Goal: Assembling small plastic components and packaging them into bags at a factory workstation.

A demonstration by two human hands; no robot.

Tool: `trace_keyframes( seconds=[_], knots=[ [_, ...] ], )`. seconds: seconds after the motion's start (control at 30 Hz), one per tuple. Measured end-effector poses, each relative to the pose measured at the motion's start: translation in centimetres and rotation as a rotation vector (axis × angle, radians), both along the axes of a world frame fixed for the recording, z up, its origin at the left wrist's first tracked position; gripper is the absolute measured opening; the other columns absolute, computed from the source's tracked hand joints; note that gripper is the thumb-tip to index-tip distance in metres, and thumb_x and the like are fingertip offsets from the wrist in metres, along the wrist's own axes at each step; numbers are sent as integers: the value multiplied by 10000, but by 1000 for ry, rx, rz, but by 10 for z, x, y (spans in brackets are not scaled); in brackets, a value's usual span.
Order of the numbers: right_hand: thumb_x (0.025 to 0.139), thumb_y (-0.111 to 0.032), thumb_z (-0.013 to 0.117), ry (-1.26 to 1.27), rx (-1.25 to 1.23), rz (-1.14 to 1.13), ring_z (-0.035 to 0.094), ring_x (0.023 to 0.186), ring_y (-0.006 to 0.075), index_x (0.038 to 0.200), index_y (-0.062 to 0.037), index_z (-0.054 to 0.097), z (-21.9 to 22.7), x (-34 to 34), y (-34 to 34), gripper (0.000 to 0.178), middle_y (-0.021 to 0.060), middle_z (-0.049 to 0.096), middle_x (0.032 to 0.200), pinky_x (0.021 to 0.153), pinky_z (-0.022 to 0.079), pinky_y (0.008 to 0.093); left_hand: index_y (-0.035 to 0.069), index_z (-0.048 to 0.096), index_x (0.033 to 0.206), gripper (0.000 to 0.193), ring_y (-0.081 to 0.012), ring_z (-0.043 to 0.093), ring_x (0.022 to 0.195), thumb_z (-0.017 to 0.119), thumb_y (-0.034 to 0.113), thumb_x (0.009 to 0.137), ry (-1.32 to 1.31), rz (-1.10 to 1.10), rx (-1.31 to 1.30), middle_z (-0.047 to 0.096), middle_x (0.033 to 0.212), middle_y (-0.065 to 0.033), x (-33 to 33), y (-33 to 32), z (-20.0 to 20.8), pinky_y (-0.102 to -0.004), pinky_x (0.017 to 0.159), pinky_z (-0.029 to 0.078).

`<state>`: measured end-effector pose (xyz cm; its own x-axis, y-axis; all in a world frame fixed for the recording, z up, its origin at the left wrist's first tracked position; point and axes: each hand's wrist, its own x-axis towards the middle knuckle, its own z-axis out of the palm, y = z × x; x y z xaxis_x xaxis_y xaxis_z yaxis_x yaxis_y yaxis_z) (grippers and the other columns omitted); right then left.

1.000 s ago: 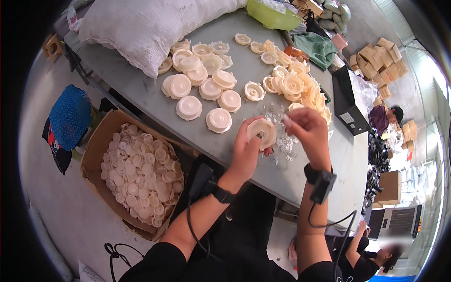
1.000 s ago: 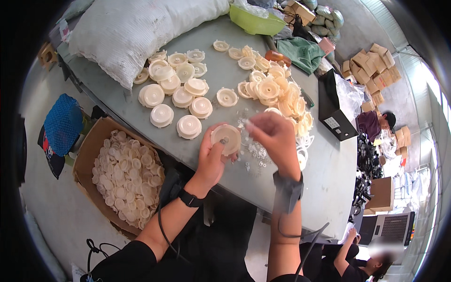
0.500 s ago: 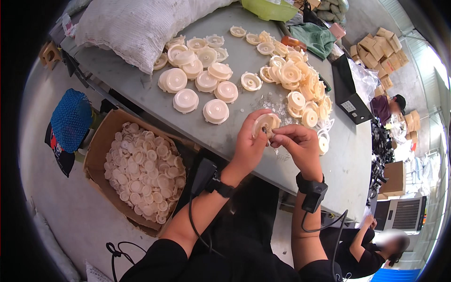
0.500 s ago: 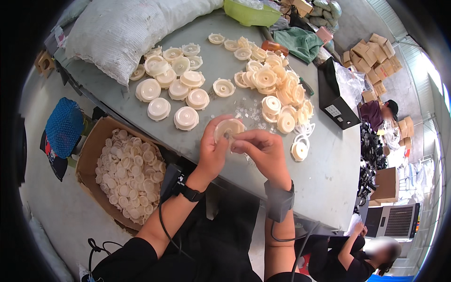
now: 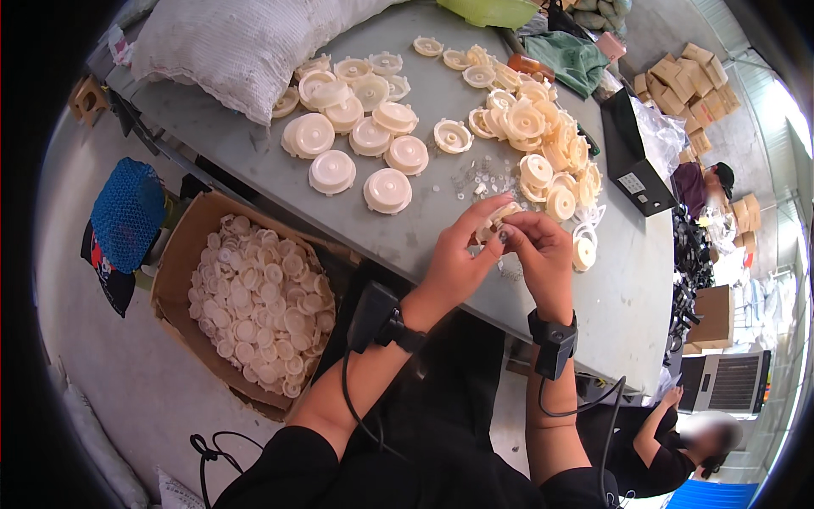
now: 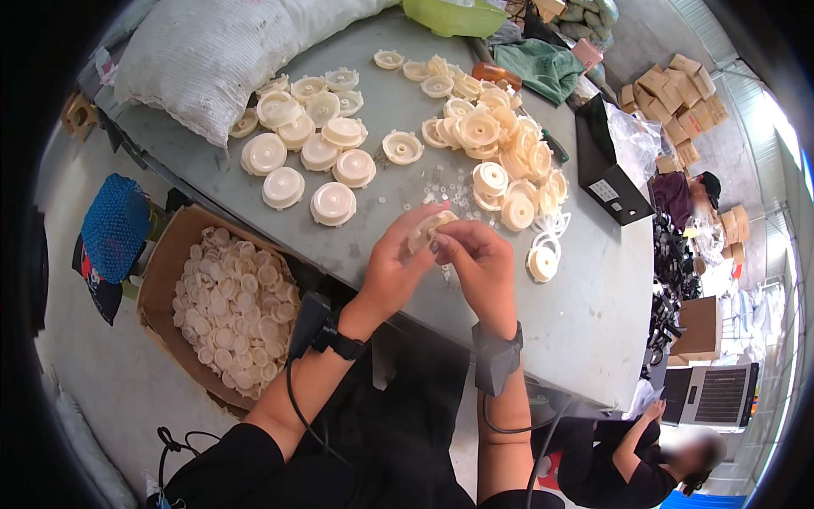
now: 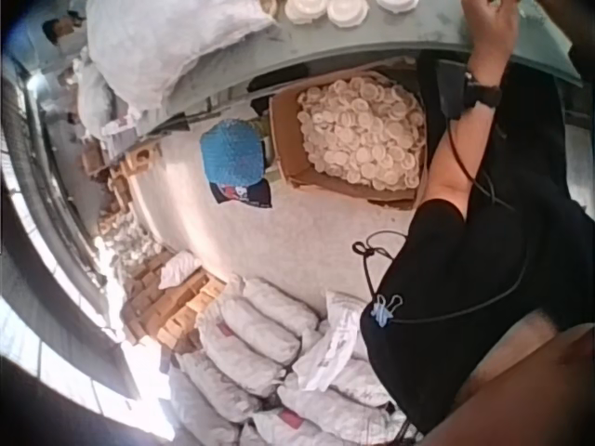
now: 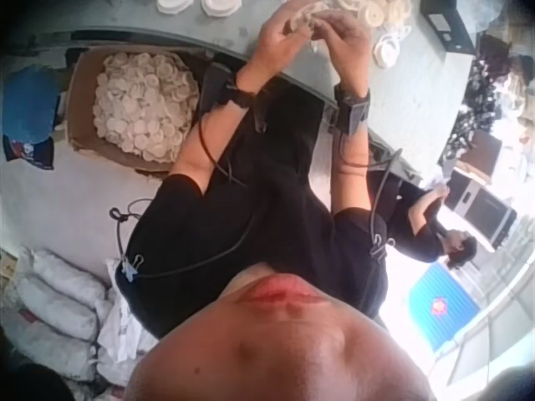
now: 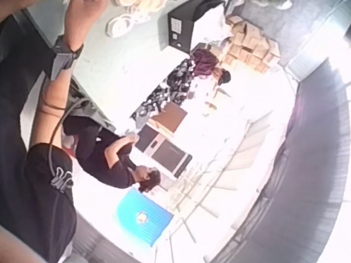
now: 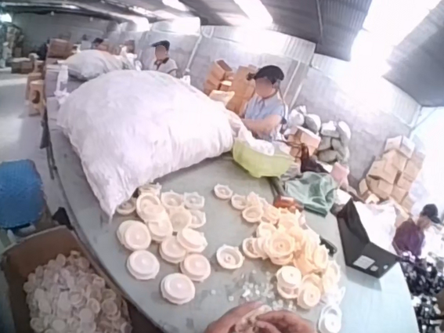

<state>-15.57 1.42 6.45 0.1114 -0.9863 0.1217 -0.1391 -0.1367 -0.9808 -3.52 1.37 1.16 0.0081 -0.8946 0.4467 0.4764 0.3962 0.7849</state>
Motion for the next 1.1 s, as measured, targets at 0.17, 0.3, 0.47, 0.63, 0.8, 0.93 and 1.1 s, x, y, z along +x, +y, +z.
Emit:
trace_keyframes(
  seconds=[0.17,0.3,0.47,0.63,0.8,0.93,1.1],
  knots=[
    [822,-17,595,13,-17,-57,587,697,99,919,39,594,-8,4,3,112,64,631,814,600,482,215,-2,451,1224,364,-127,540,957,497,11,863,190,-6,164,558,1100,-100,-6,4,4,-259,806,465],
    [821,-19,596,40,-8,-81,587,685,100,916,34,594,-10,7,2,109,66,636,807,590,477,216,-7,444,1219,352,-133,541,949,505,31,875,90,-75,140,548,1090,-90,-2,-2,-9,-252,807,468],
    [821,-21,595,6,-1,-75,588,682,101,907,30,593,-6,8,-5,101,62,637,801,590,477,219,1,443,1219,353,-125,534,946,516,46,877,92,-105,158,545,1092,-81,0,-7,-1,-246,804,466],
    [820,-12,584,64,-42,-106,589,687,99,902,16,593,-6,23,-8,87,58,638,795,593,474,225,38,408,1247,373,-133,520,974,498,54,885,36,-102,181,531,1106,-79,15,-12,3,-258,817,462],
    [819,17,547,225,-176,-107,556,701,92,890,16,566,-14,15,-2,73,50,594,768,622,461,226,43,338,1286,453,-187,475,1061,509,100,871,-234,64,114,489,1169,-111,5,-5,-8,-317,914,403],
    [828,17,531,-35,-27,-66,566,759,103,907,15,571,-16,2,4,89,36,598,825,672,460,227,35,317,1294,477,-164,466,1063,526,169,888,-136,-20,194,475,1171,-102,-9,1,-10,-295,903,402],
    [819,22,538,-189,58,-29,569,771,104,934,14,583,-22,-1,2,123,36,607,862,669,463,228,45,318,1295,487,-147,468,1057,541,181,885,-74,-44,169,474,1160,-81,-9,1,-13,-285,897,404]
  ],
)
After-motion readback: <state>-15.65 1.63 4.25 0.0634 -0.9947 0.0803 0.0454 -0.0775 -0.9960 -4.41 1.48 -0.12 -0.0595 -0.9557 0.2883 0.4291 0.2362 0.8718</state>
